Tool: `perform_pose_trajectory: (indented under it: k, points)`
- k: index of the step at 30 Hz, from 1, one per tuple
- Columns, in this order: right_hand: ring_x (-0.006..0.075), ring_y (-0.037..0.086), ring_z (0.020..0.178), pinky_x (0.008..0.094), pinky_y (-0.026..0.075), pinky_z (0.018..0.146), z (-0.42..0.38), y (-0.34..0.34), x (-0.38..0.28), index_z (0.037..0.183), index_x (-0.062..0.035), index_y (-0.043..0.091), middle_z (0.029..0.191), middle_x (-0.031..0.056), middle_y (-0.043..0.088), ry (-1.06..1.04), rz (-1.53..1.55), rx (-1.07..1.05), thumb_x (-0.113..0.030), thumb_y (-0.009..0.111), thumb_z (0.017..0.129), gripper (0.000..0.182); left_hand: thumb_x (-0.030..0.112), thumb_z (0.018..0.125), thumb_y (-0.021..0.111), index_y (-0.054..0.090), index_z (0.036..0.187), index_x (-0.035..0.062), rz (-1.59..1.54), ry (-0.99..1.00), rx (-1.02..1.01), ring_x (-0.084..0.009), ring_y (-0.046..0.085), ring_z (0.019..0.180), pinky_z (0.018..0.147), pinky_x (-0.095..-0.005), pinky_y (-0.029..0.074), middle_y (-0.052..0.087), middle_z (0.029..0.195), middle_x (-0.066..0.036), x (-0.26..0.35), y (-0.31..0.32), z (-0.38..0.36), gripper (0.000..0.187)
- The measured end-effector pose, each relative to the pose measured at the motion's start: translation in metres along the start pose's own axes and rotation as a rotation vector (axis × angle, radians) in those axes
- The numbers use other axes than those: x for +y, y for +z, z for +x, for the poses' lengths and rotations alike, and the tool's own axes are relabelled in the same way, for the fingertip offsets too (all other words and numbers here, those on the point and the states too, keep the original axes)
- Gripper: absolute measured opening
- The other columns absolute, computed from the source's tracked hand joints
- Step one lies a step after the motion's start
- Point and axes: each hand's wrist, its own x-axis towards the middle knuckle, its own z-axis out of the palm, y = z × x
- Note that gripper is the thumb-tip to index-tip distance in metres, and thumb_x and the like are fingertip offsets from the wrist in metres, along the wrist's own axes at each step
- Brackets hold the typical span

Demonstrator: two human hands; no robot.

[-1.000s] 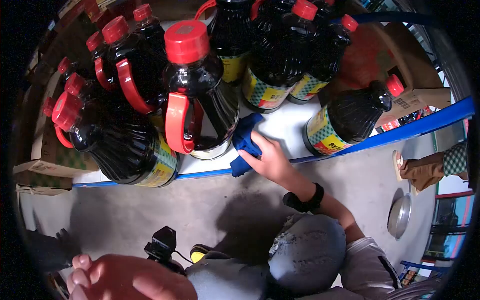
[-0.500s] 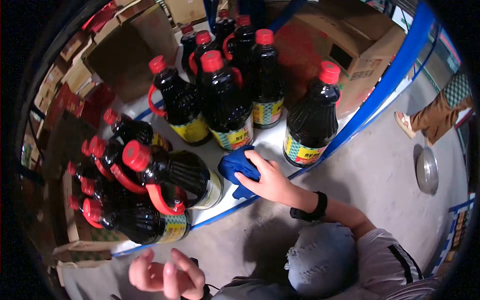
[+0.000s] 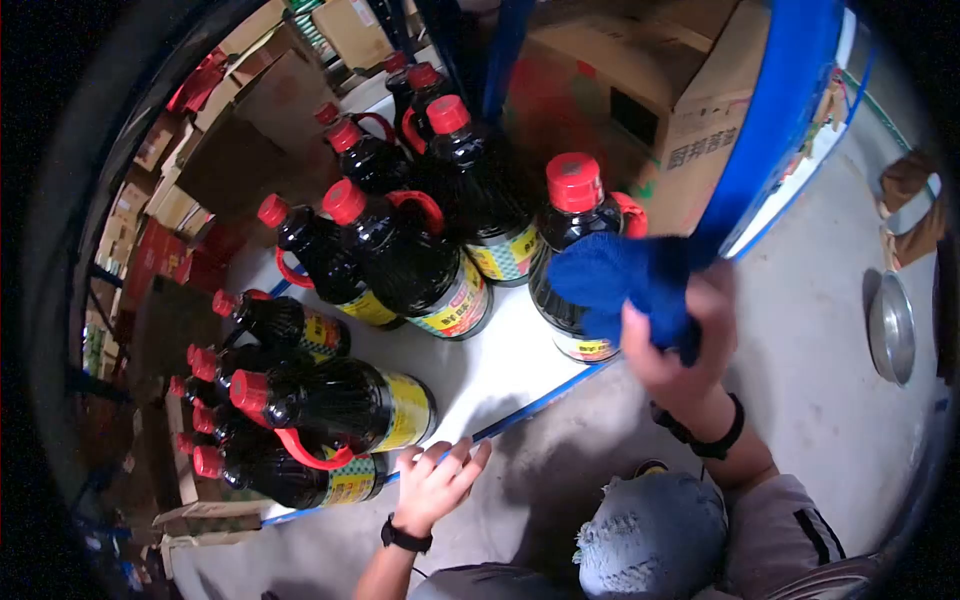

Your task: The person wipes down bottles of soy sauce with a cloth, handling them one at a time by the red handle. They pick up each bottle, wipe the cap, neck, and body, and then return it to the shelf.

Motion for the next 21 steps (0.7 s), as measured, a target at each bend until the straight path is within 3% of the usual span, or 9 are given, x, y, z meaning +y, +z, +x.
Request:
perform_pose_trajectory:
  k: [3,5,6,9,11,15,17,20,21]
  points:
    - [0.0338,0.05,0.098,0.0409,0.042,0.085,0.01,0.018,0.002,0.105,-0.0035,0.054,0.109,0.0184,0.05,0.092,-0.114,0.0,0.0,0.067,0.06,0.047,0.009,0.065,0.064,0.062,0.097,0.0221,-0.17,0.008,-0.079,-0.0164,0.048,0.09,0.074,-0.0358,0.03,0.055,0.101,0.004,-0.014,0.016,-0.001,0.035]
    - [0.0376,0.046,0.111,0.0445,0.039,0.092,0.014,0.022,0.01,0.106,-0.0026,0.053,0.121,0.0199,0.048,0.002,-0.029,-0.112,0.001,0.066,0.06,0.047,0.006,0.065,0.063,0.063,0.096,0.0205,-0.262,-0.071,-0.104,-0.0185,0.048,0.088,0.073,-0.0353,0.031,0.055,0.101,0.002,-0.02,0.02,0.01,0.034]
    - [0.0409,0.043,0.118,0.0447,0.036,0.097,0.012,0.027,0.014,0.109,0.0025,0.047,0.127,0.0226,0.043,-0.046,0.117,-0.126,0.005,0.057,0.069,0.042,0.002,0.064,0.061,0.063,0.095,0.0165,-0.316,-0.089,-0.087,-0.0208,0.048,0.086,0.073,-0.0348,0.033,0.055,0.1,-0.001,-0.017,0.016,0.018,0.035]
    - [0.0346,0.046,0.116,0.0444,0.039,0.095,-0.003,0.039,0.011,0.102,-0.0004,0.055,0.124,0.0141,0.051,-0.066,0.147,-0.086,-0.005,0.068,0.063,0.041,-0.002,0.064,0.06,0.063,0.096,0.0125,-0.495,-0.112,-0.075,-0.0219,0.047,0.086,0.073,-0.0342,0.035,0.055,0.099,-0.003,-0.013,0.012,0.049,0.035]
    - [0.0333,0.047,0.117,0.0426,0.038,0.096,-0.011,0.04,0.009,0.097,-0.0009,0.057,0.125,0.0125,0.052,-0.023,0.124,-0.12,-0.01,0.066,0.072,0.028,-0.005,0.066,0.058,0.061,0.095,0.0076,-0.537,-0.149,-0.112,-0.0251,0.047,0.088,0.075,-0.0343,0.037,0.053,0.099,-0.008,-0.008,0.009,0.071,0.032]
    - [0.0317,0.046,0.119,0.0436,0.032,0.101,-0.033,0.029,0.007,0.089,-0.0022,0.059,0.122,0.0127,0.055,-0.015,-0.001,-0.169,-0.009,0.061,0.079,0.013,-0.003,0.072,0.055,0.053,0.107,0.0024,-0.805,-0.432,0.039,-0.0301,0.046,0.099,0.081,-0.0357,0.04,0.047,0.107,-0.015,-0.001,0.018,0.112,0.035]
    - [0.0318,0.046,0.119,0.0439,0.031,0.102,-0.059,0.025,0.01,0.089,-0.0011,0.059,0.122,0.0135,0.055,0.101,0.116,-0.186,-0.009,0.06,0.08,0.012,-0.002,0.069,0.058,0.046,0.116,0.0033,-0.89,-0.455,0.073,-0.0278,0.045,0.107,0.082,-0.0335,0.041,0.046,0.114,-0.015,0.0,0.024,0.123,0.049]
    - [0.0304,0.05,0.112,0.0421,0.034,0.1,-0.092,0.005,0.015,0.085,-0.0004,0.058,0.114,0.0123,0.06,0.014,0.006,-0.246,-0.009,0.064,0.078,0.013,0.004,0.065,0.066,0.032,0.129,0.0039,-1.061,-0.424,0.086,-0.0276,0.04,0.117,0.085,-0.0354,0.041,0.039,0.129,-0.015,0.009,0.039,0.128,0.073]
    - [0.0304,0.051,0.11,0.0409,0.037,0.098,-0.1,0.001,0.016,0.083,-0.001,0.058,0.112,0.0114,0.061,-0.028,-0.014,-0.254,-0.009,0.065,0.077,0.011,0.004,0.065,0.066,0.032,0.129,0.0039,-1.069,-0.415,0.082,-0.0276,0.04,0.117,0.085,-0.0354,0.041,0.039,0.129,-0.015,0.012,0.042,0.13,0.073]
